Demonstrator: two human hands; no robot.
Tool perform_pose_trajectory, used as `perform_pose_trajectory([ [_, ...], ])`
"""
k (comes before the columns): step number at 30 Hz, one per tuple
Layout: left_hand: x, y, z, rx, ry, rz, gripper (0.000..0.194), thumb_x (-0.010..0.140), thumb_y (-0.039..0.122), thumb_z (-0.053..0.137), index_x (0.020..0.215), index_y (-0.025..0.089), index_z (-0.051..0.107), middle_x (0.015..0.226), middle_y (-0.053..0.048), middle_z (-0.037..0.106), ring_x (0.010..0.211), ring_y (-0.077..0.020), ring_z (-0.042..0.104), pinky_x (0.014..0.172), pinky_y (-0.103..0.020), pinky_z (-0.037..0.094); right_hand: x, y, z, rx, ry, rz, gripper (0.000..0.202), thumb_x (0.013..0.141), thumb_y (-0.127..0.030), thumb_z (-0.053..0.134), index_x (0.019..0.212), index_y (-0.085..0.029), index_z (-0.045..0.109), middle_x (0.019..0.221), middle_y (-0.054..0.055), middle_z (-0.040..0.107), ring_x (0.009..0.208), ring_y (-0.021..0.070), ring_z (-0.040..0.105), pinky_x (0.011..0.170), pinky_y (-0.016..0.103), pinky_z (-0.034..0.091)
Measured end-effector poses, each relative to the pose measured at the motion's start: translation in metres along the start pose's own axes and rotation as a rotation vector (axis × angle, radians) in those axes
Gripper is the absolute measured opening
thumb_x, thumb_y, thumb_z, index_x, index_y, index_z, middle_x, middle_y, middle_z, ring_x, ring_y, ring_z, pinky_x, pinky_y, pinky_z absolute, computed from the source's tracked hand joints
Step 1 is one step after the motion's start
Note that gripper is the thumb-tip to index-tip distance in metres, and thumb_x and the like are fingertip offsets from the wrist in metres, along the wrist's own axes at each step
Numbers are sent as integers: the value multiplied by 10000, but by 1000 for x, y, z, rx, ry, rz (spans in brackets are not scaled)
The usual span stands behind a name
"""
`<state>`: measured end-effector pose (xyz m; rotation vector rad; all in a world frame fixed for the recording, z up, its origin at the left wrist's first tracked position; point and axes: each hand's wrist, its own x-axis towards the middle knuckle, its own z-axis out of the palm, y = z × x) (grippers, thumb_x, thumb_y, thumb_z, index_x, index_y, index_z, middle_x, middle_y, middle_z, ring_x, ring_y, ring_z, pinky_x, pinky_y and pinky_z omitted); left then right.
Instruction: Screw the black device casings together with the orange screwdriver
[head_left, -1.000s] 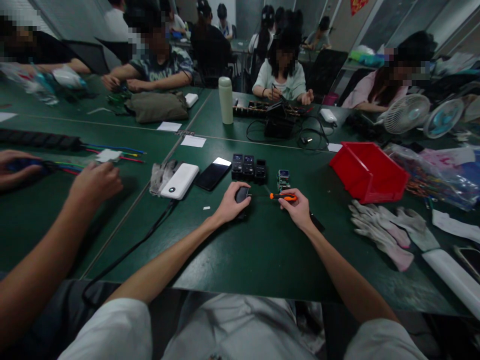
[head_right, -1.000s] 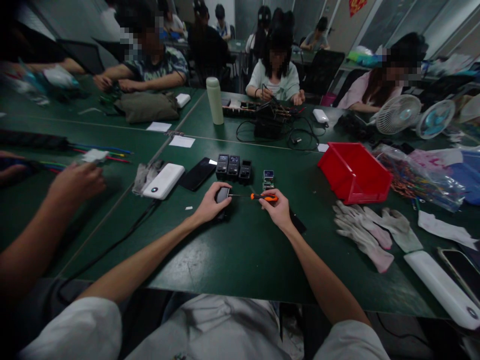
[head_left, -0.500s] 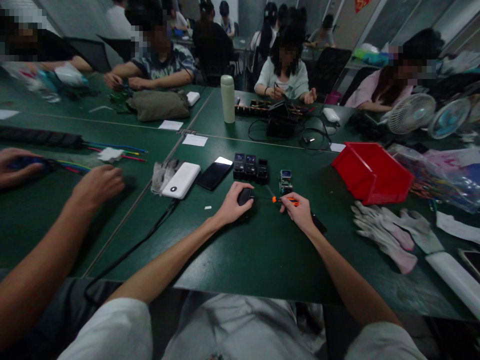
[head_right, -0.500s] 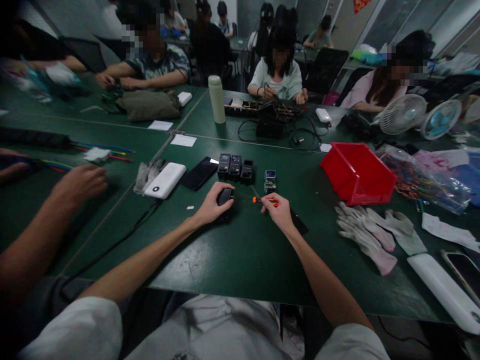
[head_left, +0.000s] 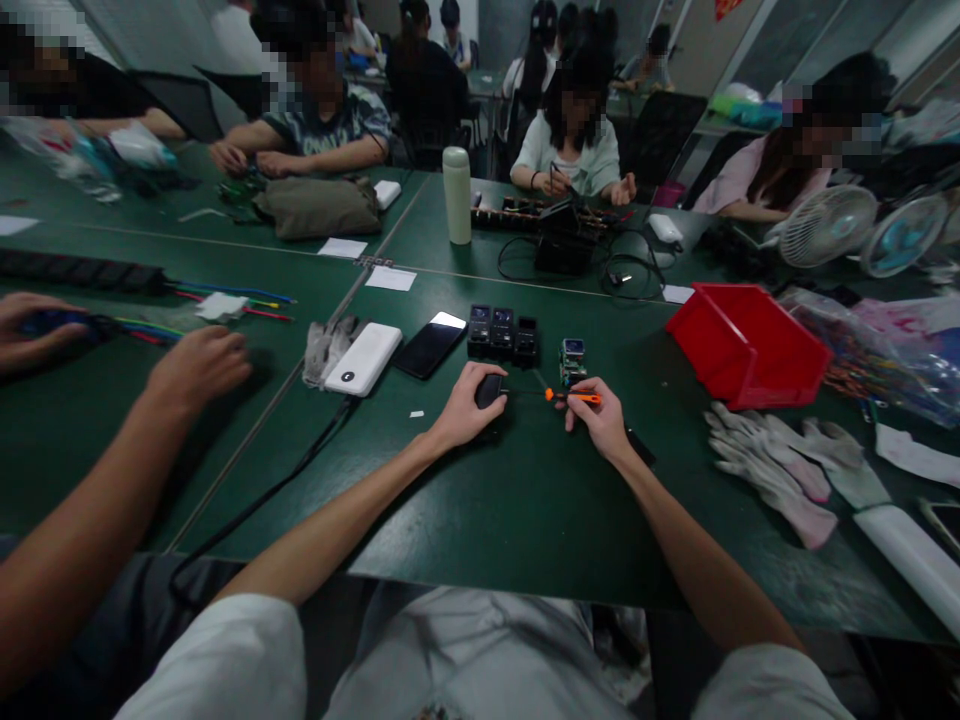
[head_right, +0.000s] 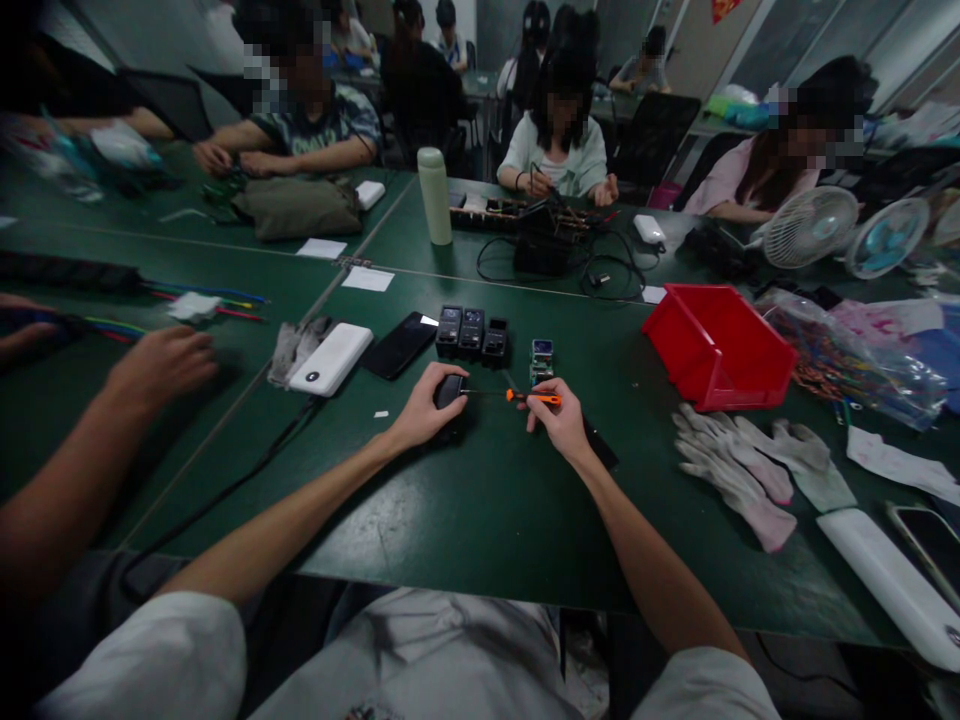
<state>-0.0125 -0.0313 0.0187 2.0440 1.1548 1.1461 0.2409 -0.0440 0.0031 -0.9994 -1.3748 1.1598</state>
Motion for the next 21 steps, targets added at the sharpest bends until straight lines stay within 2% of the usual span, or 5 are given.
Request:
perform_pose_trajectory([
  [3,0,0,0,6,-2,-3,313,822,220,584,1133,216,547,1092,-49,517,1067,-189,526,987,-356,424,-1,-3,1,-20,-15,27,262,842,-391,649,942,-195,507,730,15,700,436,113,580,457,246,447],
  [11,-1,2,-1,19,-6,-11,327,826,222,574,1152,222,548,1092,-54,513,1071,-198,526,986,-373,431,-2,-5,2,-89,-28,117,335,849,-515,593,848,-188,520,526,-21,628,318,87,467,336,197,311],
  [16,0,1,0,19,7,-16,314,819,216,582,1132,219,556,1081,-50,521,1062,-195,528,984,-369,431,0,-4,2,-69,-6,46,295,829,-431,654,956,-200,522,663,-15,656,478,112,576,493,241,464],
  [21,0,0,1,19,8,-20,305,829,241,580,1132,214,558,1077,-48,529,1053,-192,533,980,-363,429,0,-4,2,-128,41,23,262,817,-413,665,909,-197,549,674,-23,604,538,113,571,538,251,472],
])
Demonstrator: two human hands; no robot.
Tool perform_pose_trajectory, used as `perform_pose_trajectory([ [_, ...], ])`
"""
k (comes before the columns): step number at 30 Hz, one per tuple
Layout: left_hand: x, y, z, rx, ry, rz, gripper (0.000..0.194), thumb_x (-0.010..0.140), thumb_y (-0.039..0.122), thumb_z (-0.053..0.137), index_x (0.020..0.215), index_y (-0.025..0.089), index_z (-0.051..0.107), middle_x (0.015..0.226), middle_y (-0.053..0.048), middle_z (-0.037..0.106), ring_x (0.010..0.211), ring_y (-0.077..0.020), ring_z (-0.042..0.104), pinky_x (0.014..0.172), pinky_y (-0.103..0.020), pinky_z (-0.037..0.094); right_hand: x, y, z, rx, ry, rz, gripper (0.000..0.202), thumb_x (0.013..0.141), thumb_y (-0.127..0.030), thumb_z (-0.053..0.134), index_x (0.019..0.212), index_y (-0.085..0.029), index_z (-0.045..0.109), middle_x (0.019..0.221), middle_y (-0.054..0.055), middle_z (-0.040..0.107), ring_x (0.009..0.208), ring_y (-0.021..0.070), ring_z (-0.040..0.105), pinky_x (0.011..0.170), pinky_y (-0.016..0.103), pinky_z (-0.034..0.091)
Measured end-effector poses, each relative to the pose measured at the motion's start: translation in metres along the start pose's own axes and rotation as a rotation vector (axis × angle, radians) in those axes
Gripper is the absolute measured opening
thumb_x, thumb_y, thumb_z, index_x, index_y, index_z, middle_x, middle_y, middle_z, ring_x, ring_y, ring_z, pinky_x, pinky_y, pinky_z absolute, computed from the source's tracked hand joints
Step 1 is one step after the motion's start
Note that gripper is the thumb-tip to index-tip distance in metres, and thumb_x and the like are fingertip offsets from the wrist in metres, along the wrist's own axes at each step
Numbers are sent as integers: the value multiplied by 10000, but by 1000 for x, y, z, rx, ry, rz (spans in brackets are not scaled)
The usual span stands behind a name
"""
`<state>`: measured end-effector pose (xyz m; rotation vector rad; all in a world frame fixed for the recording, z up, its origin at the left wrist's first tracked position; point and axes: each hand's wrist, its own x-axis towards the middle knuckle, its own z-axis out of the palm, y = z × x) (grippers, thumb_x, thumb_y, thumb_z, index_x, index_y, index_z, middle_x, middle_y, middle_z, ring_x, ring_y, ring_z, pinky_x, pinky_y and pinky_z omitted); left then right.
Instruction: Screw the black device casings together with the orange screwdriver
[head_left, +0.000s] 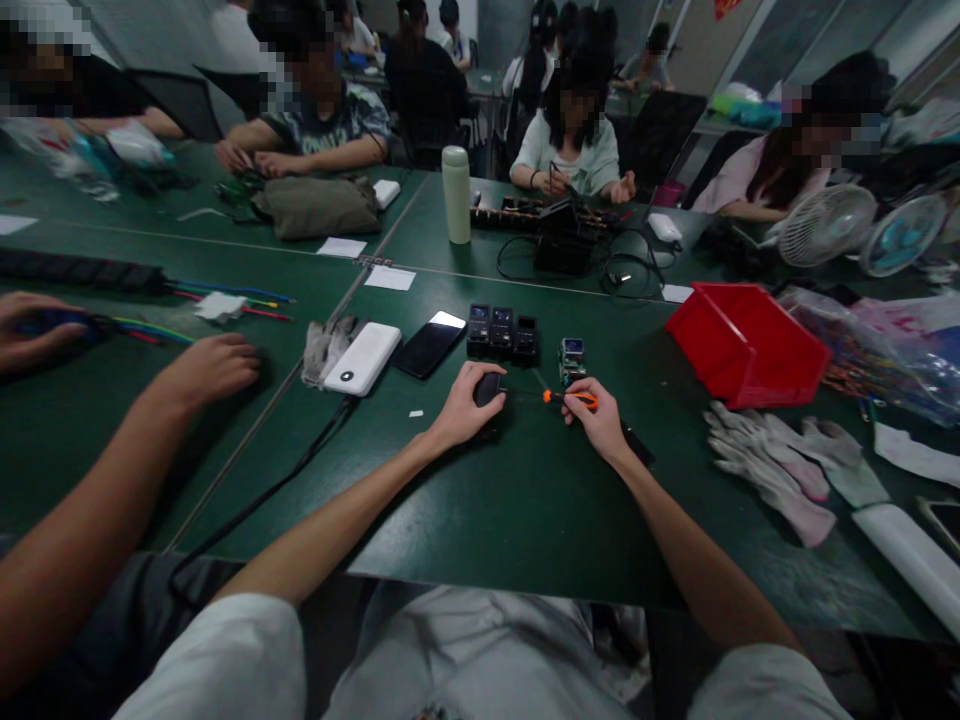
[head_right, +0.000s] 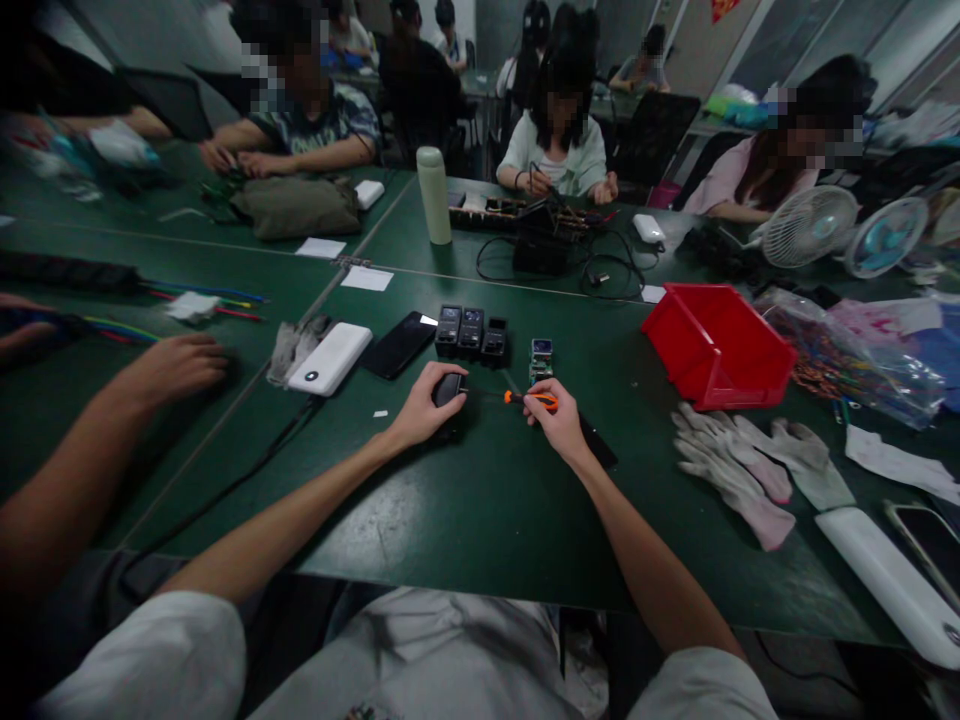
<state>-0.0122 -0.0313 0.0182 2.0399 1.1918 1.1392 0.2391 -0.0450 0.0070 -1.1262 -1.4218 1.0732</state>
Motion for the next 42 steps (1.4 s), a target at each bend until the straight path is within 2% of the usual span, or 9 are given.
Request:
perform_pose_trajectory([
  [7,0,-2,1,-10,8,-14,308,834,276,587,1134,219,547,1099,-49,537,1059,-197,536,987,-369,422,-1,0,-2,-143,62,-134,217,772,-338,708,904,-210,592,886,20,604,746,164,594,690,310,500],
  [12,1,-1,1,-18,7,-24,283,852,298,571,1123,218,550,1099,-52,543,1058,-197,537,986,-373,422,0,-4,-2,-182,45,-214,167,776,-298,693,870,-218,580,920,33,613,887,207,595,830,364,486],
  [16,1,0,0,-15,6,-30,269,865,307,554,1118,216,554,1093,-53,545,1058,-198,538,985,-373,422,-1,-4,-1,-202,28,-140,229,786,-331,685,960,-219,587,947,31,610,790,178,599,734,329,500],
  [22,1,0,1,-19,4,-23,266,864,295,552,1118,217,554,1089,-51,543,1049,-194,541,979,-369,426,-1,1,0,-82,13,-31,221,856,-394,606,968,-206,574,714,-21,561,529,110,515,517,255,424],
  [25,1,-1,1,-17,8,-27,267,862,299,554,1116,219,555,1090,-50,546,1052,-196,541,981,-373,427,-1,1,0,-100,33,-55,227,833,-391,638,956,-210,577,751,-12,570,556,114,523,526,256,439],
  [29,1,-2,2,-20,9,-29,272,862,307,554,1119,219,556,1092,-51,548,1060,-197,540,985,-372,427,0,2,-1,-149,74,-141,264,772,-346,705,968,-216,585,929,27,597,769,164,595,691,300,506],
  [33,0,-2,2,-36,22,-24,274,859,311,563,1117,219,561,1095,-50,557,1055,-194,545,988,-367,425,1,1,-2,-159,80,-174,262,757,-317,718,965,-218,594,939,33,604,853,192,600,787,338,502],
  [38,3,-6,1,-94,23,-57,272,853,323,568,1101,210,581,1105,-47,585,1057,-195,558,990,-359,420,-1,1,-2,-159,101,-122,195,794,-347,684,903,-203,611,821,13,600,664,143,575,633,287,486],
  [42,6,-10,-2,-217,59,-142,273,855,360,561,1083,213,583,1105,-36,610,1040,-201,579,971,-366,440,0,1,0,-44,196,-70,219,791,-378,690,830,-193,578,714,-2,601,548,115,541,540,261,456],
])
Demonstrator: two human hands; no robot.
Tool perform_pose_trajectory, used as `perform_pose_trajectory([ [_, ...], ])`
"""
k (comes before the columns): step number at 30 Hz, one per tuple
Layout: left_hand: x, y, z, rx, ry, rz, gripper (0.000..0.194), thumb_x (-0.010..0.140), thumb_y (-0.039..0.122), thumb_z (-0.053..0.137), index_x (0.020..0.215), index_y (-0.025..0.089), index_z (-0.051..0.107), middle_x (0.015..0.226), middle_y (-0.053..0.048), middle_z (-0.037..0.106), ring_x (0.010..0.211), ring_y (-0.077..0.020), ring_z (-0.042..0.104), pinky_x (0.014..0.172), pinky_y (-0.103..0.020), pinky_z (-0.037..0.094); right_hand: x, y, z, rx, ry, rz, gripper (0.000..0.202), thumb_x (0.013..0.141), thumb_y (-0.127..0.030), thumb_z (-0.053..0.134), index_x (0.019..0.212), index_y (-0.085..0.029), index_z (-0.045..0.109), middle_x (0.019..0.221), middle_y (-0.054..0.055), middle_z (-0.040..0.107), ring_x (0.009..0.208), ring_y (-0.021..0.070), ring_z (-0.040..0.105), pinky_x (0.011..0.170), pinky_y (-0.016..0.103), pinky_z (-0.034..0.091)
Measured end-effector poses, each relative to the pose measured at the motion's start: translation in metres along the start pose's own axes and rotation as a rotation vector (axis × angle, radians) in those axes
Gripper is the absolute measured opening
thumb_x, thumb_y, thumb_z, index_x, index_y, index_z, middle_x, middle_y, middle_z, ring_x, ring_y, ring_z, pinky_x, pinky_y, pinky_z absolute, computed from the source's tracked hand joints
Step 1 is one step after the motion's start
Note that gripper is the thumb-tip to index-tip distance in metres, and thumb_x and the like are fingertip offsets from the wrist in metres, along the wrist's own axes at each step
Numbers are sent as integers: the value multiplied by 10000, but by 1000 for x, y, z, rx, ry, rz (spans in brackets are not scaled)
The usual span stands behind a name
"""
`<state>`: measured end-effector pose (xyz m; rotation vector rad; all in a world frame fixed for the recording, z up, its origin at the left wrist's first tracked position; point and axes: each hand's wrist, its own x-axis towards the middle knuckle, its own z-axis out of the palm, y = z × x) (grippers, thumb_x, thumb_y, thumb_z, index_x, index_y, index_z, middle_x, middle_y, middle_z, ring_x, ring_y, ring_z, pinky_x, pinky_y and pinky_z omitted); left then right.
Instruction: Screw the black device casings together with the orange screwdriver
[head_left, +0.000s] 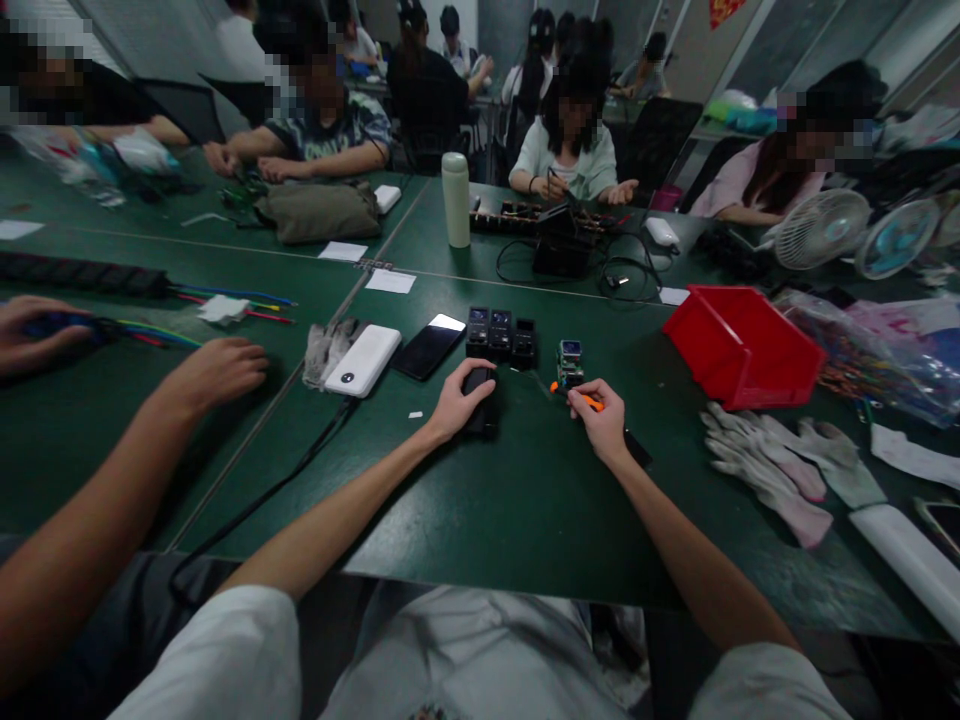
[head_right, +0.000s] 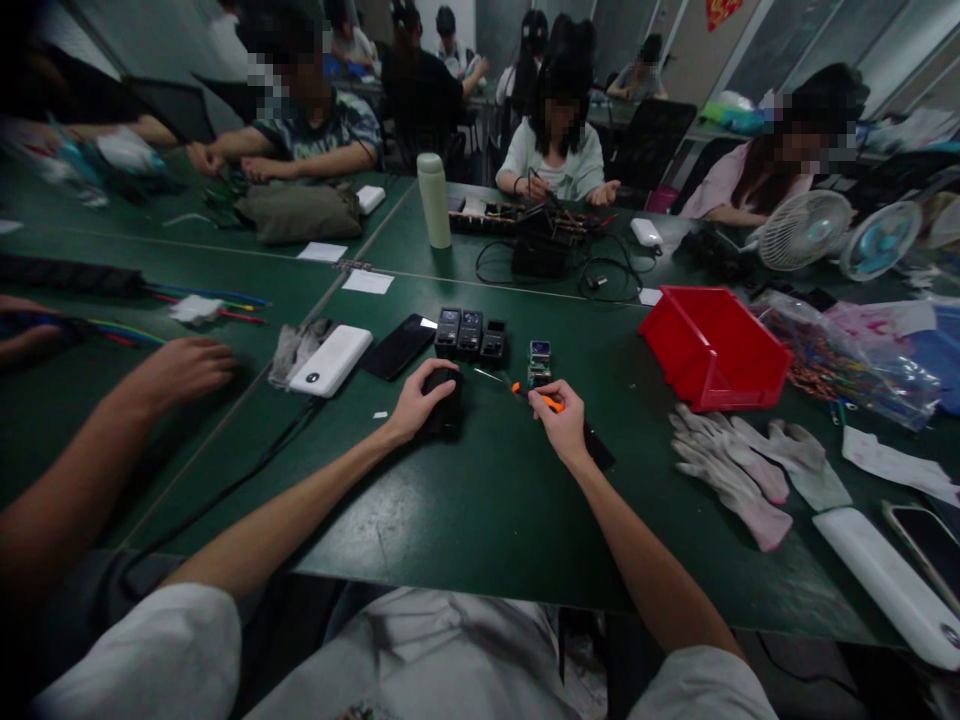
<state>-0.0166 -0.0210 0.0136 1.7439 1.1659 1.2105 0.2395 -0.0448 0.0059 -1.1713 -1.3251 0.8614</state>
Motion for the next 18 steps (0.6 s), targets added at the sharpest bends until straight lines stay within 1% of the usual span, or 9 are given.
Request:
perform_pose_trajectory([
  [2,1,1,0,-76,15,-39,307,858,401,551,1106,220,569,1126,-39,614,1023,-203,590,921,-358,474,0,-1,3,98,42,43,242,781,-379,699,803,-196,542,713,4,623,543,112,550,528,253,456],
  [4,0,4,0,-140,22,-55,354,858,429,549,1148,226,543,1173,-50,609,1016,-203,598,866,-344,502,-1,-3,7,208,20,109,254,790,-379,686,820,-208,501,758,14,649,565,116,572,523,245,459],
  [7,-3,12,3,-195,33,-26,413,838,429,593,1190,229,510,1214,-65,600,1024,-195,599,850,-328,509,-8,-7,17,311,-111,191,231,822,-385,641,885,-234,478,869,14,650,614,120,587,508,230,454],
  [9,-6,18,6,-177,48,8,410,815,417,635,1157,215,535,1171,-65,611,1032,-192,595,884,-330,497,-15,-10,25,286,-212,197,189,842,-389,610,918,-232,537,892,11,614,610,108,559,479,215,431],
  [11,-10,22,10,-132,64,62,382,794,406,666,1097,193,573,1119,-64,617,1032,-193,592,920,-339,480,-22,-15,31,200,-304,181,215,873,-397,567,998,-229,612,869,14,579,596,102,524,454,207,398],
  [12,-12,24,12,-121,72,105,375,779,395,686,1070,181,585,1103,-65,617,1040,-194,589,939,-345,469,-26,-18,34,142,-345,153,241,878,-394,565,1040,-230,634,887,21,573,631,109,534,485,216,419],
  [14,-15,26,17,-127,76,191,354,758,358,714,1031,166,593,1077,-68,611,1052,-194,583,969,-357,450,-31,-24,38,28,-374,47,288,841,-380,633,1089,-235,647,974,36,570,802,148,580,652,264,493],
  [16,-18,27,21,-126,83,242,337,744,325,732,1007,164,597,1068,-71,600,1064,-196,576,982,-369,442,-35,-27,42,-50,-361,-48,407,756,-363,738,1128,-239,630,1054,46,561,974,197,577,840,331,493],
  [18,-20,29,24,-118,99,265,333,727,306,748,991,168,600,1078,-75,585,1070,-200,570,975,-378,446,-37,-26,45,-86,-331,-84,539,698,-356,792,1187,-245,593,1105,56,551,1039,221,565,913,368,474],
])
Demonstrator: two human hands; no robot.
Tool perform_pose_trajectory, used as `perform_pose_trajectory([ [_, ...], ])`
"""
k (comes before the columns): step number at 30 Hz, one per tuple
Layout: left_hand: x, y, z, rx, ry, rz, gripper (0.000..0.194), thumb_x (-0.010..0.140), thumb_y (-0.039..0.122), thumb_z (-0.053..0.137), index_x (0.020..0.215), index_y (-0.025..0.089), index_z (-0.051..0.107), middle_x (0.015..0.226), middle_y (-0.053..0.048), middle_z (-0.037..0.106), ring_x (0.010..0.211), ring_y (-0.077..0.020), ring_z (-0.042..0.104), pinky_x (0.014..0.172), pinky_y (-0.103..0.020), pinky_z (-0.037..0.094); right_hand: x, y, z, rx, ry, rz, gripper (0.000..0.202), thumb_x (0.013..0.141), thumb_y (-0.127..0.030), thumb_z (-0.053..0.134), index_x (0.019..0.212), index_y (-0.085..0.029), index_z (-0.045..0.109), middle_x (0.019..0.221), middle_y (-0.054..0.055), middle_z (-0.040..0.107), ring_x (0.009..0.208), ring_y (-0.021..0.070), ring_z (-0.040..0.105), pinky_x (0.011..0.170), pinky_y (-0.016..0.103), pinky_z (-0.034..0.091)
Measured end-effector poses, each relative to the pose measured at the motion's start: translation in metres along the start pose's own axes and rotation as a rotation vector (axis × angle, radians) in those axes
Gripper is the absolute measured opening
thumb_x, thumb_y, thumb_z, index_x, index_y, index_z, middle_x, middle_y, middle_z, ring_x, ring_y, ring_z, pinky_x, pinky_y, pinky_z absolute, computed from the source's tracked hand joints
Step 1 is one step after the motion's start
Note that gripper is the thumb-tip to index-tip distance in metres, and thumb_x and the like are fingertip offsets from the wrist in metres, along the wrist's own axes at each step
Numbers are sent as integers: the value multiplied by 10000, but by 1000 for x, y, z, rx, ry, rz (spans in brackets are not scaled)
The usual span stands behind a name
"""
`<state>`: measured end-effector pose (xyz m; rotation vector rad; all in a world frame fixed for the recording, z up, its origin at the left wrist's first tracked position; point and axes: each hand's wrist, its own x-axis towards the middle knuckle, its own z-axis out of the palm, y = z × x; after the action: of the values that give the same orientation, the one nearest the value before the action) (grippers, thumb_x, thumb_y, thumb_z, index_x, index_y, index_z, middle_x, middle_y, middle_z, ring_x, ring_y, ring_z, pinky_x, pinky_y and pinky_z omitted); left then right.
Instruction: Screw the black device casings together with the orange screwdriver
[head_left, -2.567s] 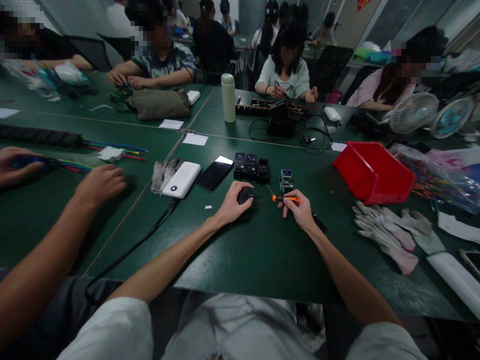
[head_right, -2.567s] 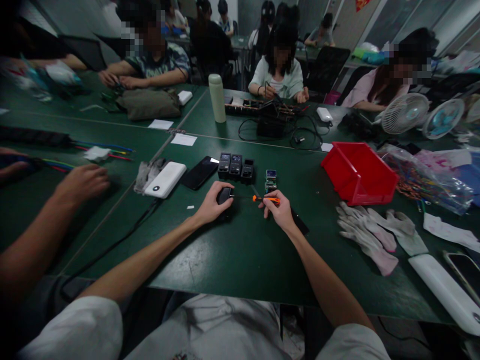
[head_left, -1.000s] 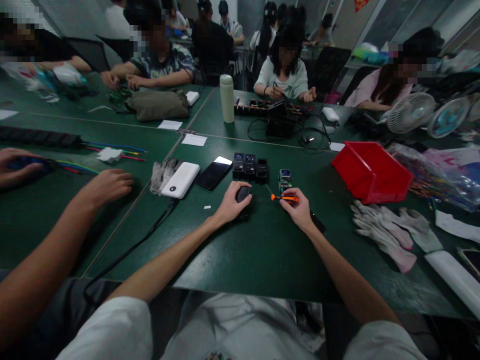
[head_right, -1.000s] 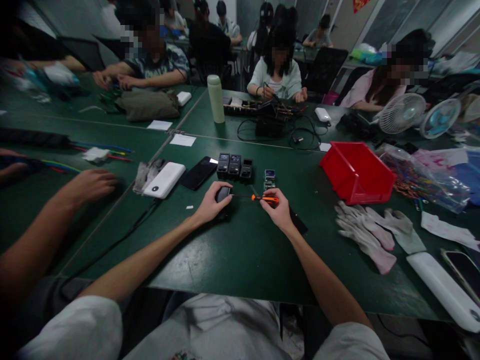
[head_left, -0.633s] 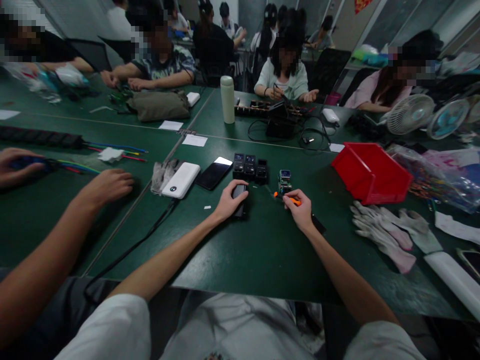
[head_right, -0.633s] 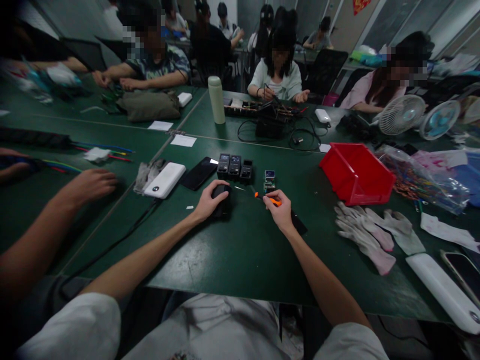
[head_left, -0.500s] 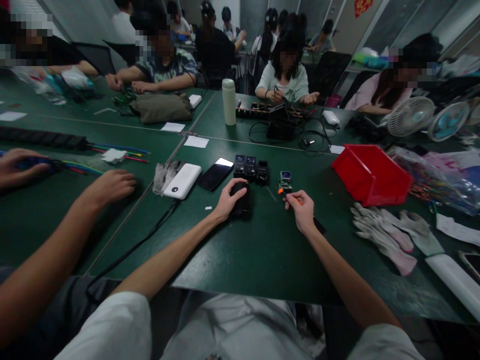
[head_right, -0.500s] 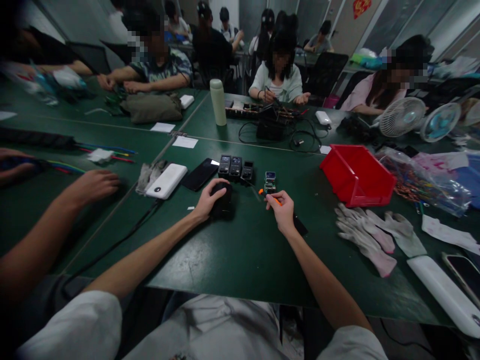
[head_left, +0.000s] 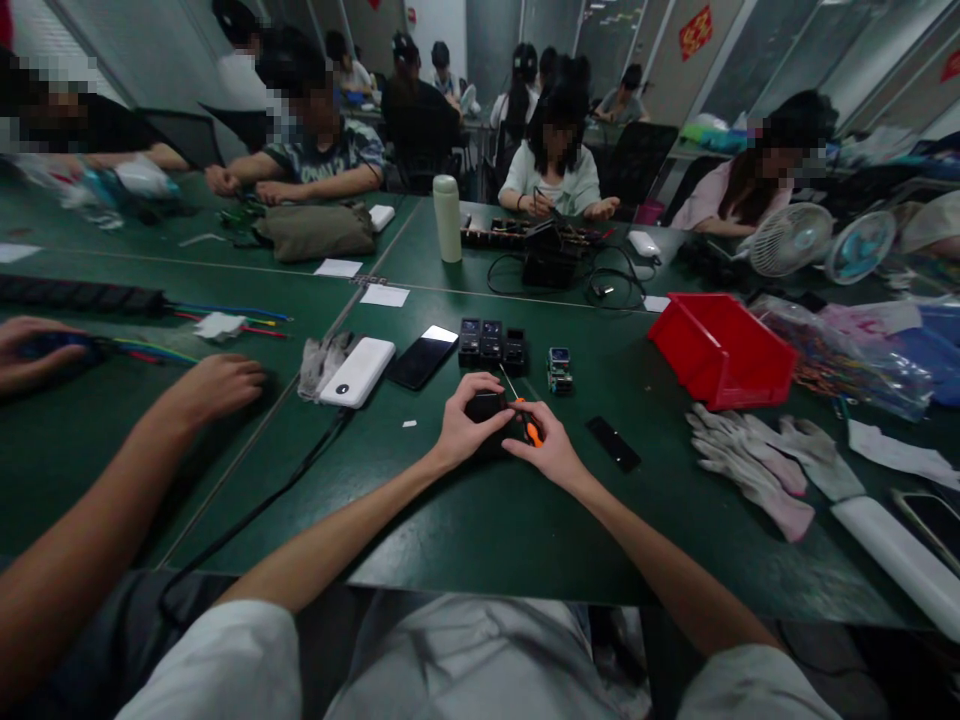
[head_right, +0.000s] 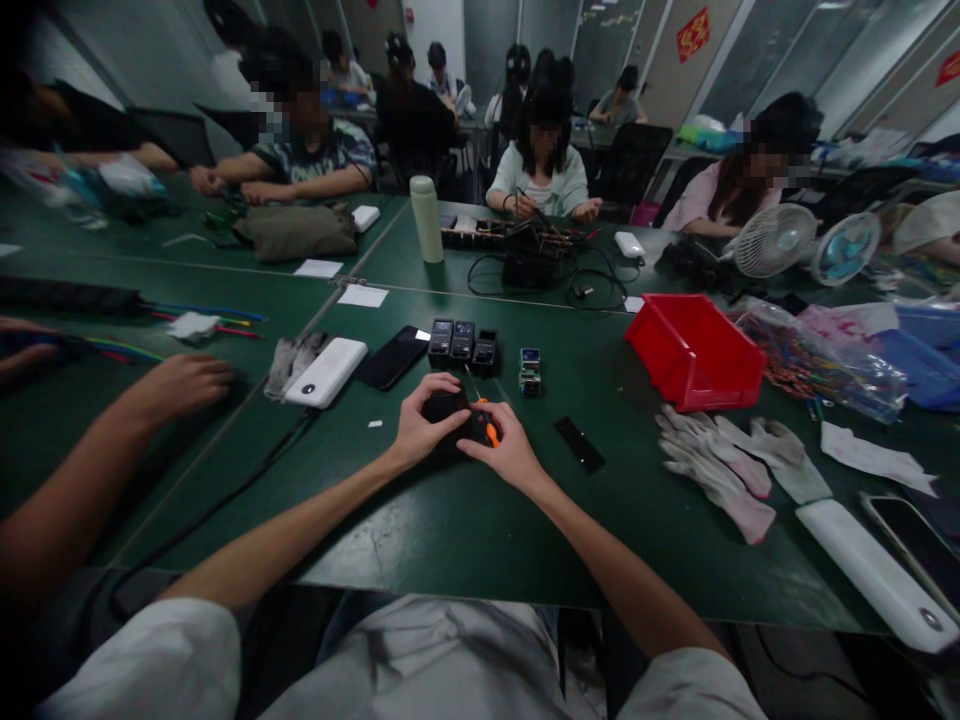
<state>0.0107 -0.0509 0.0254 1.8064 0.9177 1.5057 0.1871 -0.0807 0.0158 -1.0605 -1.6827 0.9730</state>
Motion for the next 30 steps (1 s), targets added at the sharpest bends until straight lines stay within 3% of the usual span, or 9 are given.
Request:
perform_pose_trajectory([
  [2,-2,3,2,9,8,16,334,715,295,760,983,172,604,1095,-80,569,1063,-202,567,959,-382,454,-1,4,4,-19,15,-7,605,673,-356,810,1217,-242,570,1122,62,549,1039,225,568,907,371,481],
  [7,-6,12,5,4,-17,82,294,704,280,768,945,184,629,1088,-72,552,1059,-205,555,962,-389,447,0,10,7,-75,-25,-86,406,732,-337,769,1092,-216,625,1046,53,572,990,208,583,891,357,487],
  [10,-6,11,5,-142,-32,29,460,695,325,773,1093,198,580,1114,-76,562,1072,-216,558,986,-403,439,0,9,1,-179,7,-143,438,739,-329,768,1134,-221,612,1078,70,564,1016,225,568,893,381,491],
  [13,-3,6,5,-439,-70,-141,513,810,481,619,1228,211,497,1236,-104,536,1172,-244,523,1005,-430,440,1,9,-8,-383,44,-225,464,724,-301,778,1155,-240,616,1089,80,557,1032,254,537,906,433,486],
  [16,1,1,0,-644,-119,-457,484,900,547,418,1217,196,520,1254,-112,549,1206,-251,516,1010,-435,438,3,12,-17,-556,53,-325,443,762,-268,734,1189,-257,616,1106,89,547,1046,266,510,912,453,488],
  [20,6,2,-14,-798,-516,-916,503,877,534,483,1270,221,492,1213,-123,597,1018,-268,637,851,-476,523,2,13,-26,-684,27,-442,433,808,-235,669,1234,-268,602,1149,104,541,1065,274,493,888,456,508],
  [23,7,4,-22,-867,-743,-999,585,841,438,601,1350,260,375,1125,-122,642,965,-275,681,785,-427,551,1,12,-28,-735,-16,-499,417,827,-217,642,1237,-281,605,1169,103,547,1079,279,487,900,467,505],
  [25,6,5,-24,-878,-813,-1007,666,804,359,666,1369,272,325,1086,-114,653,916,-263,703,743,-365,561,1,12,-28,-739,-49,-527,416,829,-215,640,1239,-280,606,1176,102,551,1094,280,485,924,472,495],
  [30,4,3,-17,-854,-740,-963,790,733,205,725,1378,314,281,1080,-85,634,846,-222,717,728,-323,570,6,13,-33,-682,-86,-509,538,810,-234,669,1327,-256,524,1269,124,503,1186,297,463,981,493,464],
])
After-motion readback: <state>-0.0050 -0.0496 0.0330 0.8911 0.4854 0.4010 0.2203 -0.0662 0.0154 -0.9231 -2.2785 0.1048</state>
